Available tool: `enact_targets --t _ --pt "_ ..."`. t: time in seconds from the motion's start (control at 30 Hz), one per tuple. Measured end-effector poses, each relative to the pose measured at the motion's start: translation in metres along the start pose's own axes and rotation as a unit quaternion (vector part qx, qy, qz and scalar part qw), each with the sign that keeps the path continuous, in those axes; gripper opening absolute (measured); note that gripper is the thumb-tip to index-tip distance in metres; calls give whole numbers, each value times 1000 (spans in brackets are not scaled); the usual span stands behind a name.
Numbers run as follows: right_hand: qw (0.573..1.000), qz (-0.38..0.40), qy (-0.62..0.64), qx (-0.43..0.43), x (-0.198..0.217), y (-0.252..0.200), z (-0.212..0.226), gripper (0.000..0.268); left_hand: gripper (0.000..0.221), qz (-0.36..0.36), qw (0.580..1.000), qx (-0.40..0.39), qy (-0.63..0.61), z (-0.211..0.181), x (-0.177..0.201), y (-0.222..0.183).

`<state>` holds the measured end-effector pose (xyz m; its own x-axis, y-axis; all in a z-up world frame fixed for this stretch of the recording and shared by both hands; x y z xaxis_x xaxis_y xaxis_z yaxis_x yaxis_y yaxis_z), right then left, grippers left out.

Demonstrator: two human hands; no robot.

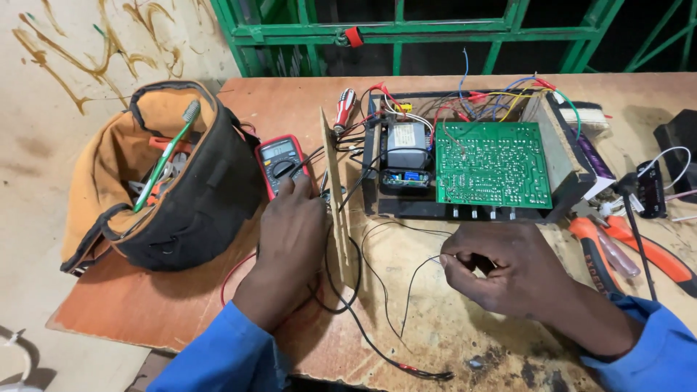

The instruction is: Testing electronic components with a multimeter and soldering wires to a main circuit board during a repair.

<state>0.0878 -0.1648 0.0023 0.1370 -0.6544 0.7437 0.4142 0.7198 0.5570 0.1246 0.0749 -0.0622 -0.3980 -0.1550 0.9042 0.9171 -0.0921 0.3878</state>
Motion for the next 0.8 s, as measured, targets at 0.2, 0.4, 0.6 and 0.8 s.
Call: enact_targets --t 0.2,0.4,0.6,0.8 --pt "1000 -13 -2 11 3 -1 3 13 12 60 996 4 64 -11 4 1" --pt "1000 -9 -6 10 1 -4 1 14 8 -31 999 -17 -33 -3 26 -9" --pt "1000 -4 10 19 -2 -3 -2 15 19 67 990 60 -106 27 55 -5" --pt "1000 -6 -8 2 -1 -3 -4 14 23 180 956 105 -206 50 69 -6"
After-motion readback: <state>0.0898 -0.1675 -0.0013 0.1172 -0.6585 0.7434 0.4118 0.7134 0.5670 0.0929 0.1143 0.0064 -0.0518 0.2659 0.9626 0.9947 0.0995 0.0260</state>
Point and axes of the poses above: each hand's wrist, its own y-axis towards the middle knuckle, its own x-axis out of the back of the hand, z = x × y, the point moved 9 cm from there along y, towards the middle knuckle, and after that the axes turned 7 degrees about z, right-handed, at the moved point
